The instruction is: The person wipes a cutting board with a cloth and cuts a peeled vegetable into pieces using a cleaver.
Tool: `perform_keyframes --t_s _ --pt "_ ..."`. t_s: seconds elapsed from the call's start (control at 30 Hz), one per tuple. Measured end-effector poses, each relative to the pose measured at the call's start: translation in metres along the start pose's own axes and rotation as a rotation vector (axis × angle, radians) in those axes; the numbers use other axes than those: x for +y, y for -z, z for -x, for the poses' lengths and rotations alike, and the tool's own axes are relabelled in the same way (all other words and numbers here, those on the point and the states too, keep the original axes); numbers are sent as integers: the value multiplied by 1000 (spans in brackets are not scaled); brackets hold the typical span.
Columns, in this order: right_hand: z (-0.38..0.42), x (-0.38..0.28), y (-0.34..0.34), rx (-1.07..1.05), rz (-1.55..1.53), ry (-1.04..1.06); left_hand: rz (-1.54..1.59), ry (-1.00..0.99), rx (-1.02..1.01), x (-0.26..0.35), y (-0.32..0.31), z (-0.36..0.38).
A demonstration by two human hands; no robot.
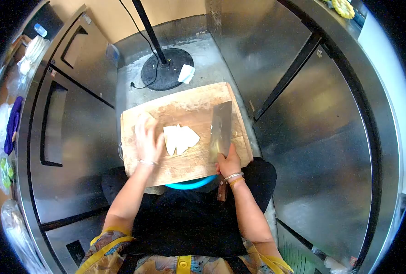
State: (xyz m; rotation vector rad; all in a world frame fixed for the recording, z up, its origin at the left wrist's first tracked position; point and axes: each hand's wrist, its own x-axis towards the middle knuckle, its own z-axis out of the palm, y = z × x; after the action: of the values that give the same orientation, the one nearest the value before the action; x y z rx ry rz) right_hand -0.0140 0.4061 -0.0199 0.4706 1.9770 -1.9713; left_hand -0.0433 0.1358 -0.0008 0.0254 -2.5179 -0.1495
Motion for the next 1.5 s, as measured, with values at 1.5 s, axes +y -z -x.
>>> perform_keyframes --t_s 1.5 --pt "103 -20 -134 -263 1173 490 745 642 -264 -69 13 94"
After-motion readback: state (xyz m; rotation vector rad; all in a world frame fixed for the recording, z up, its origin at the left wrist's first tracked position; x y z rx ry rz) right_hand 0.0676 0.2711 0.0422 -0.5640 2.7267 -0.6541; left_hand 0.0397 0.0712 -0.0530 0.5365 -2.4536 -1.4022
